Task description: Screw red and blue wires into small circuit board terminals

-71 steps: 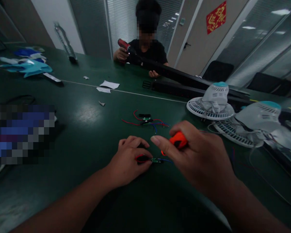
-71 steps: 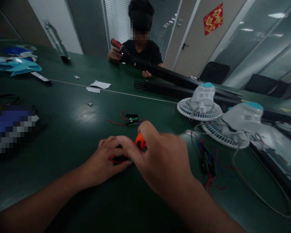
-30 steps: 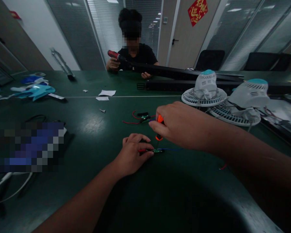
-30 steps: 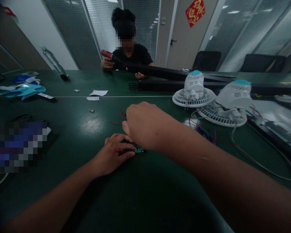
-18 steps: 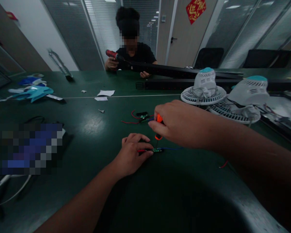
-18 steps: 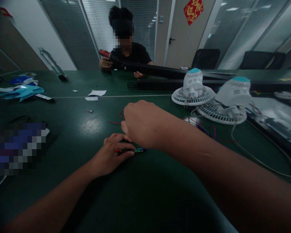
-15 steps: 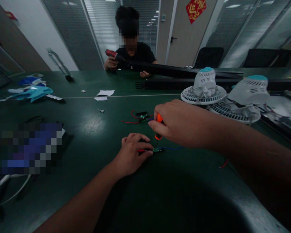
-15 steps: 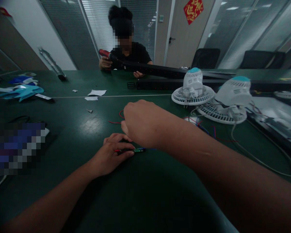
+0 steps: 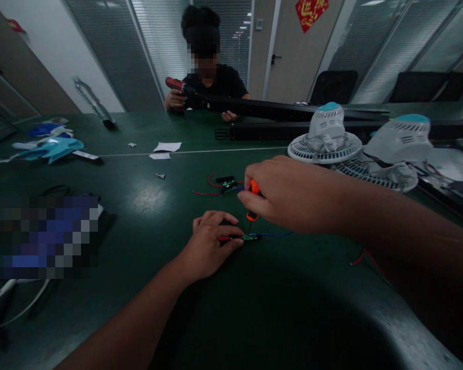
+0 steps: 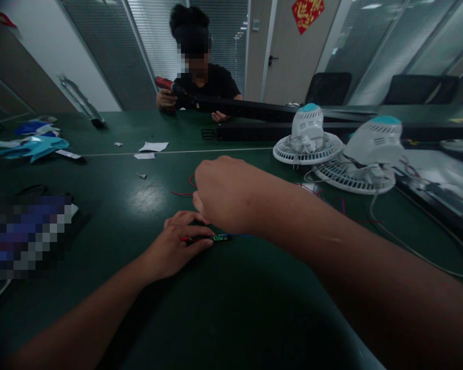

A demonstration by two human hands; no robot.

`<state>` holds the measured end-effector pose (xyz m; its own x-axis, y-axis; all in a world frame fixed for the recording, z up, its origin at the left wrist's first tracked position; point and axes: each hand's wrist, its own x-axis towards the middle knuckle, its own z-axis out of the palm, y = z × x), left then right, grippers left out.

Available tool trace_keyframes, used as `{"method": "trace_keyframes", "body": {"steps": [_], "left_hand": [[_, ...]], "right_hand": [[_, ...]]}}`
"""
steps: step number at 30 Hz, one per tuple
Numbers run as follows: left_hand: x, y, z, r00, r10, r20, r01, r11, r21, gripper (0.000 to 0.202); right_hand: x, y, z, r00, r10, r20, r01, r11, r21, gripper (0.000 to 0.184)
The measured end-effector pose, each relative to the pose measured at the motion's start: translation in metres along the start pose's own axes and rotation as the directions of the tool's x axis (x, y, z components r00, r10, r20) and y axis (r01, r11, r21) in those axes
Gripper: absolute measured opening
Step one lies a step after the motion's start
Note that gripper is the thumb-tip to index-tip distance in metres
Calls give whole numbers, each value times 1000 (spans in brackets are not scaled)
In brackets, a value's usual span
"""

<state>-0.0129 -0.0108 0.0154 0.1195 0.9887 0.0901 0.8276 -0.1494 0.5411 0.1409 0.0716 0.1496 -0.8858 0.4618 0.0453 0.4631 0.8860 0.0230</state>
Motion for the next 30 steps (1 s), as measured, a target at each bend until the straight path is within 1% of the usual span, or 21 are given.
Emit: {"method": "trace_keyframes", "body": {"steps": [13,30], "left_hand": [[0,0,0,1000,15,-5,-15,1000,10,16],[0,1,-2,1000,5,4,-6,1000,21,16]], "right_hand": [[0,1,1,1000,-16,-21,16,1000,-1,21],[1,0,-1,1000,-17,17,17,1000,14,22]]}}
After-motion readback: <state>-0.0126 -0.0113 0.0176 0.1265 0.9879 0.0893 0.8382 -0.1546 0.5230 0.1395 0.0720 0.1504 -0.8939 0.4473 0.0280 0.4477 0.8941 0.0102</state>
